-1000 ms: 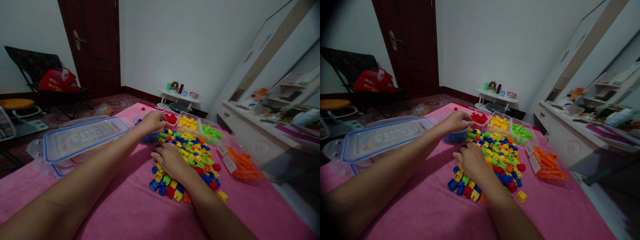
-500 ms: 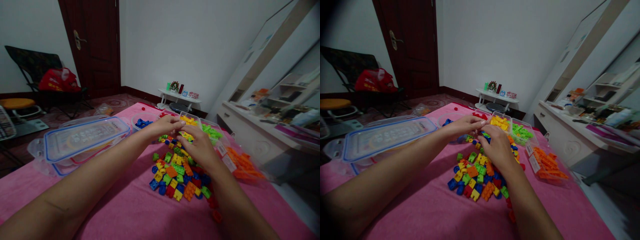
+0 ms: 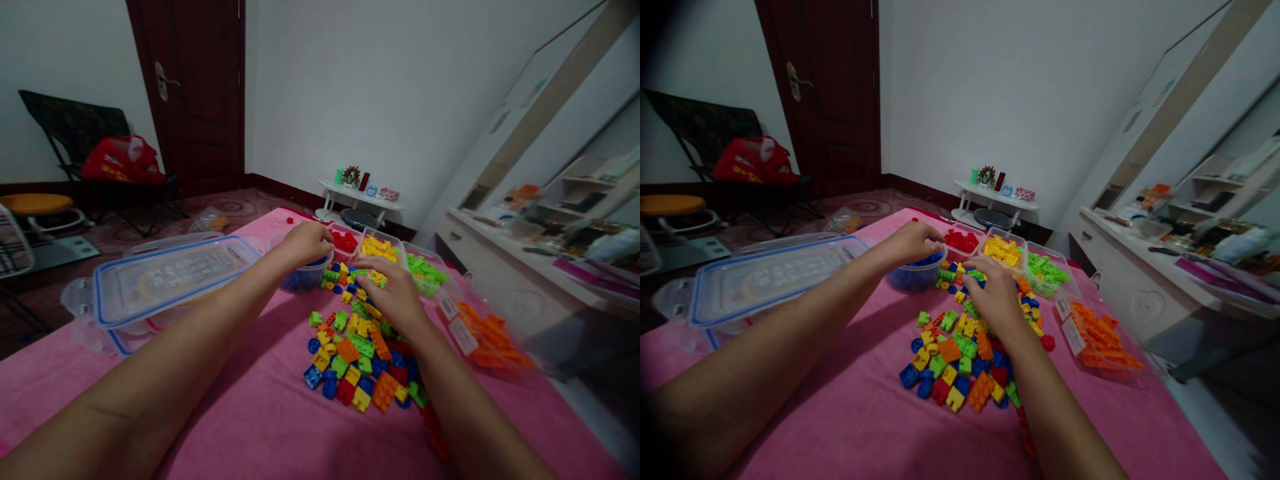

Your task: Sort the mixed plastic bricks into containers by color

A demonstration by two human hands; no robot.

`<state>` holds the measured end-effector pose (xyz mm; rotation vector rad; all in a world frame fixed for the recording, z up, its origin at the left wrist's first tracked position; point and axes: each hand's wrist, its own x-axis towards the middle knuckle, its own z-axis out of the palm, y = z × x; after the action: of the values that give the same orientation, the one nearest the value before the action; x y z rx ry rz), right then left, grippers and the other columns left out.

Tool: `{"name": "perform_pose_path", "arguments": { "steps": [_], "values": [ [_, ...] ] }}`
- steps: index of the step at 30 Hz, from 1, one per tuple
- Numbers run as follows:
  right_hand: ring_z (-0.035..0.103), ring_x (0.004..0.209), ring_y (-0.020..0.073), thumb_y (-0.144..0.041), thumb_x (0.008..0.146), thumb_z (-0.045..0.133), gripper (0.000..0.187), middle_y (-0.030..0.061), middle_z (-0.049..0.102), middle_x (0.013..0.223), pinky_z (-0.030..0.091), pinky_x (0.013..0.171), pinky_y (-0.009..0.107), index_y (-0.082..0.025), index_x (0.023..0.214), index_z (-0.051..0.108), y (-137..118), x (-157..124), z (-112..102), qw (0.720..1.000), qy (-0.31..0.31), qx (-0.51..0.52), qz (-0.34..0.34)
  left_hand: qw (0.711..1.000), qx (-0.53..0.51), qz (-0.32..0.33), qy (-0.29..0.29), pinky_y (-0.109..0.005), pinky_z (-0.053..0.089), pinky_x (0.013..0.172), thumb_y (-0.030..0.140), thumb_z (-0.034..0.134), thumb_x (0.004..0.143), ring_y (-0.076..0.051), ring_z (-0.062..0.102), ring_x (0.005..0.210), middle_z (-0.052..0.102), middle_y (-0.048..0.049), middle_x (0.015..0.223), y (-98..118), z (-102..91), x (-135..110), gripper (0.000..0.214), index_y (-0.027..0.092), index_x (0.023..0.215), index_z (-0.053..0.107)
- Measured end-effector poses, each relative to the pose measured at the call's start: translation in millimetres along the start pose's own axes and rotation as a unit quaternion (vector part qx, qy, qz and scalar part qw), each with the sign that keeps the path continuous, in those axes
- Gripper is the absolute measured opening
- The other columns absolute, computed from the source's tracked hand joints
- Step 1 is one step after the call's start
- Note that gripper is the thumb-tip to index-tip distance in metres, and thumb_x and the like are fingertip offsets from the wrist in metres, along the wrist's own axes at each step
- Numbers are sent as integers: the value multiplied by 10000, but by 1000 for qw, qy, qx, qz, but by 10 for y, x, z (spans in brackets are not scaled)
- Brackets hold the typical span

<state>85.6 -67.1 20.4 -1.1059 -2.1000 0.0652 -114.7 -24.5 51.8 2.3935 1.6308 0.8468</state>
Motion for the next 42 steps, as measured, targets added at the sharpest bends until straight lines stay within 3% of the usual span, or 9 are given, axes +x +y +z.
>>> {"name": "perform_pose_path", "arguments": {
  "steps": [4, 8, 14, 19, 26, 31, 34, 37, 42],
  "values": [
    [580, 1021, 196, -225, 748, 613, 308, 73, 657, 1083, 414, 915, 322, -168, 1050, 644, 132, 178, 307, 992, -116, -39, 15, 1000, 23, -10, -15, -271, 454, 800, 286, 533, 772, -193, 627, 905, 702, -78, 995, -50, 66, -6, 297, 185, 981, 719],
    [544, 1026, 241, -426, 679, 685, 522, 106, 617, 1106, 404, 890, 354, -155, 1116, 597, 232, 347, 614, 971, -205, -118, 25, 999, 21, -18, -30, -272, 460, 777, 298, 533, 769, -186, 628, 863, 704, -75, 964, -12, 156, -3, 296, 197, 974, 721],
    [463, 1089, 284, -538, 658, 658, 643, 131, 538, 1189, 378, 908, 402, -177, 1184, 577, 328, 420, 832, 955, -240, -170, 17, 999, 21, -8, -44, -293, 460, 812, 309, 550, 767, -201, 623, 918, 704, -78, 977, 60, 197, -38, 300, 205, 996, 714],
    [438, 1078, 276, -446, 701, 620, 460, 142, 530, 1169, 384, 906, 367, -140, 1042, 658, 201, 322, 715, 941, -247, -231, -12, 999, 9, -2, -39, -282, 460, 803, 306, 558, 776, -191, 626, 895, 705, -88, 959, 80, 192, -59, 289, 190, 988, 717],
    [527, 960, 248, -252, 768, 519, 183, 111, 629, 935, 415, 800, 336, -176, 754, 685, -73, 45, 177, 915, -274, -294, 26, 999, 26, 7, -18, -294, 465, 775, 297, 544, 784, -205, 633, 866, 709, -95, 936, 86, 214, -47, 280, 175, 958, 727],
    [465, 1134, 223, -274, 826, 506, 251, 66, 565, 1211, 331, 989, 382, -221, 1026, 647, -518, -510, 56, 966, -183, -178, -28, 999, 27, -6, -26, -276, 457, 798, 322, 549, 791, -194, 625, 904, 706, -90, 958, 94, 212, -54, 286, 179, 969, 723],
    [350, 1272, 230, -357, 843, 516, 369, 22, 469, 1365, 200, 1089, 446, -305, 1205, 559, -740, -870, 178, 962, -230, -120, -82, 999, 22, -5, -33, -296, 458, 806, 314, 555, 790, -206, 626, 906, 702, -101, 967, 95, 225, -62, 283, 168, 968, 720],
    [322, 1297, 239, -353, 867, 481, 352, 24, 480, 1361, 154, 1101, 477, -314, 1209, 555, -726, -978, 282, 953, -258, -128, -90, 1000, 19, 5, -20, -318, 457, 821, 297, 563, 785, -219, 625, 911, 701, -110, 956, 104, 234, -69, 268, 155, 949, 721],
    [403, 1211, 260, -252, 830, 497, 291, 82, 470, 1349, 263, 1039, 442, -226, 1091, 622, -361, -652, 215, 952, -207, -221, -40, 998, 1, 49, 39, -304, 445, 871, 238, 561, 785, -196, 616, 934, 702, -89, 976, 144, 210, -48, 237, 165, 940, 726]
  ]
}}
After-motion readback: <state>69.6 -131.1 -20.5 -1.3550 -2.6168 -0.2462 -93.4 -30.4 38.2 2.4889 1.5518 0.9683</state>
